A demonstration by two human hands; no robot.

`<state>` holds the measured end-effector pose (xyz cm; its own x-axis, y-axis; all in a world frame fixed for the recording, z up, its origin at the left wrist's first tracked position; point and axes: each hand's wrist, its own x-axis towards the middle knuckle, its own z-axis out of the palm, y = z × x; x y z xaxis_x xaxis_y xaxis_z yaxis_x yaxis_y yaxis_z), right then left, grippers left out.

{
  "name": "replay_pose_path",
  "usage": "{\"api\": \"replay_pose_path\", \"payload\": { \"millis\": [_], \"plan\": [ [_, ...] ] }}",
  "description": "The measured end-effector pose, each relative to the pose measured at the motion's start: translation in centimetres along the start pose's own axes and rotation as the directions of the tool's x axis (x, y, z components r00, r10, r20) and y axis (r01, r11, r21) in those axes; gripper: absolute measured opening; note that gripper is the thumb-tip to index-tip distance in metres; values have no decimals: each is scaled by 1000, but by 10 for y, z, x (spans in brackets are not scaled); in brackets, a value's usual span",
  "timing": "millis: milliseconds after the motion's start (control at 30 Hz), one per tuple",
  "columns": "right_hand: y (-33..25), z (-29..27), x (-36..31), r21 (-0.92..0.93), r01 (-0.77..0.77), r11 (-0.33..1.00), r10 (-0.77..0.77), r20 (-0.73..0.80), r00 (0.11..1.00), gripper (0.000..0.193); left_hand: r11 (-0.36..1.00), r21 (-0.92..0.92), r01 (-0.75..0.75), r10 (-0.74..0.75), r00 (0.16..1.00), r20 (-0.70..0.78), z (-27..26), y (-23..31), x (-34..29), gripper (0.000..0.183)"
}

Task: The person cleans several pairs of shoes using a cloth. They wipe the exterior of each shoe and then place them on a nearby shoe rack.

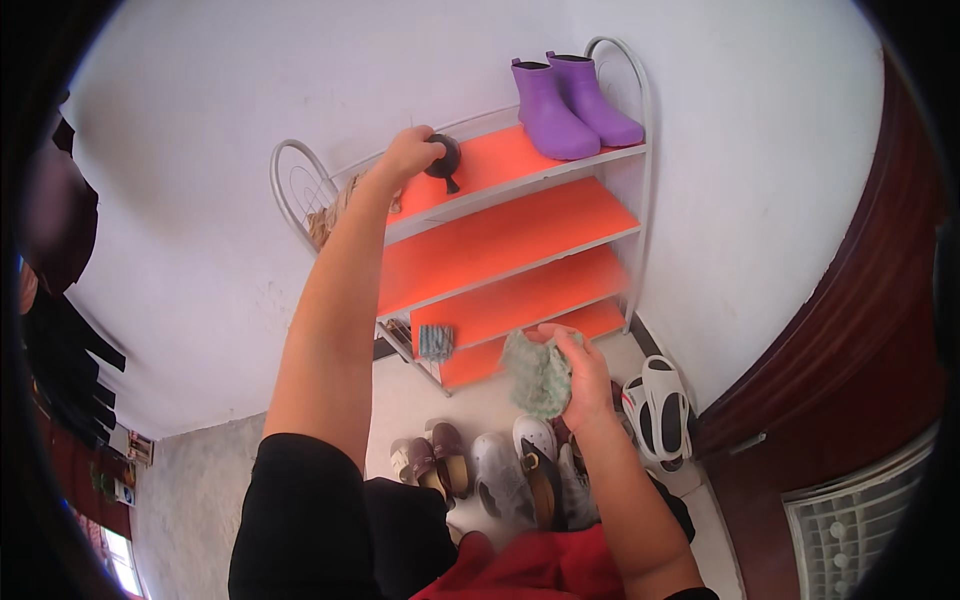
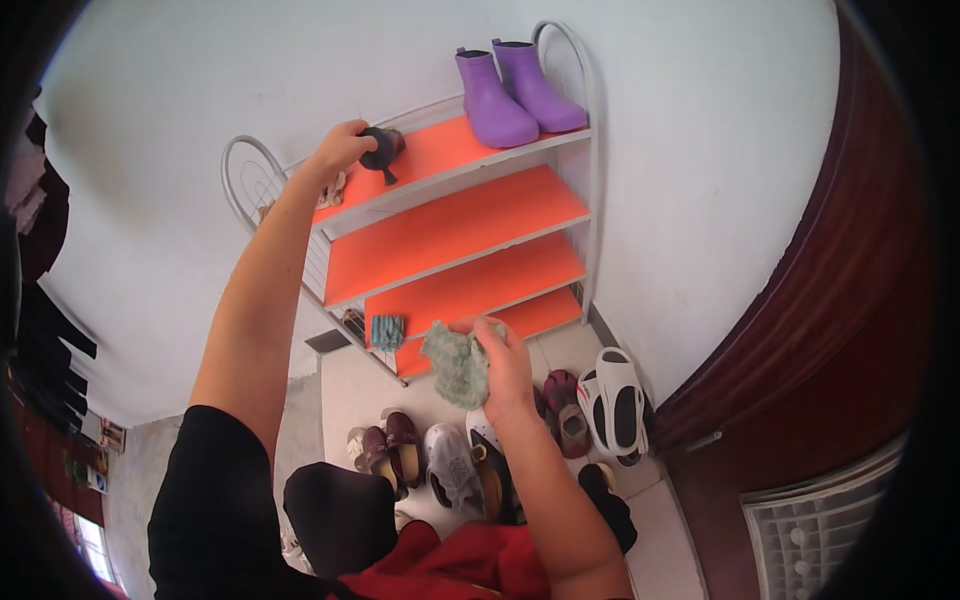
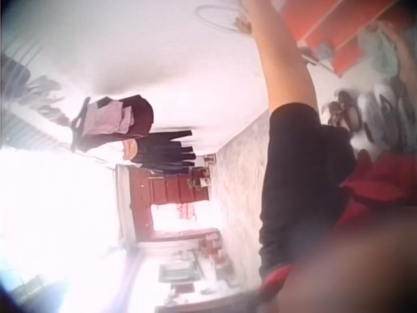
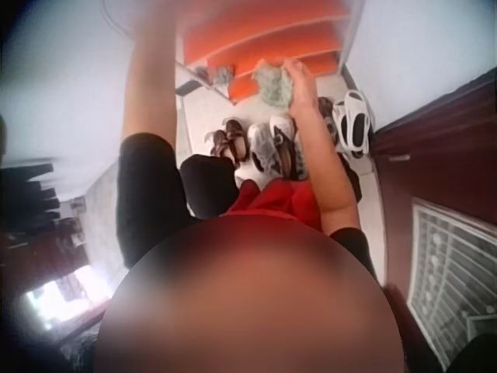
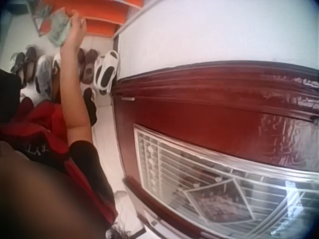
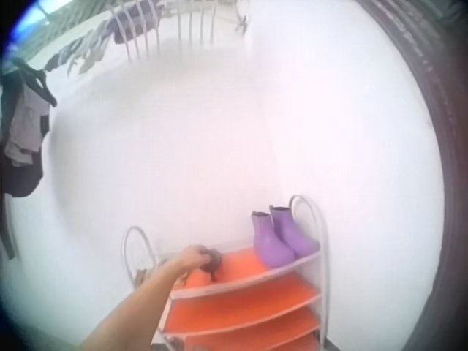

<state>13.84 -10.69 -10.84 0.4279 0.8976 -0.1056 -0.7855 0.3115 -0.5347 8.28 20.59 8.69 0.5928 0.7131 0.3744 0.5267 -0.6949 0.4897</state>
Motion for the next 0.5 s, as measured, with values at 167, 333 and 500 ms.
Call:
{"api": "replay_pose_path", "payload": {
  "millis": [167,333,500],
  "plan": [
    [-14,-3,7,60,88,994,-87,-18,996,23,922,309,-234,336,881,-334,-1,-24,0,41],
    [-51,-48,13,-107,216,970,-216,18,976,42,876,-221,-429,373,892,-254,30,28,-85,37],
    [-71,-37,-2,-97,283,954,-288,-42,957,39,862,-218,-458,420,885,-201,129,7,-217,15]
  ]
}}
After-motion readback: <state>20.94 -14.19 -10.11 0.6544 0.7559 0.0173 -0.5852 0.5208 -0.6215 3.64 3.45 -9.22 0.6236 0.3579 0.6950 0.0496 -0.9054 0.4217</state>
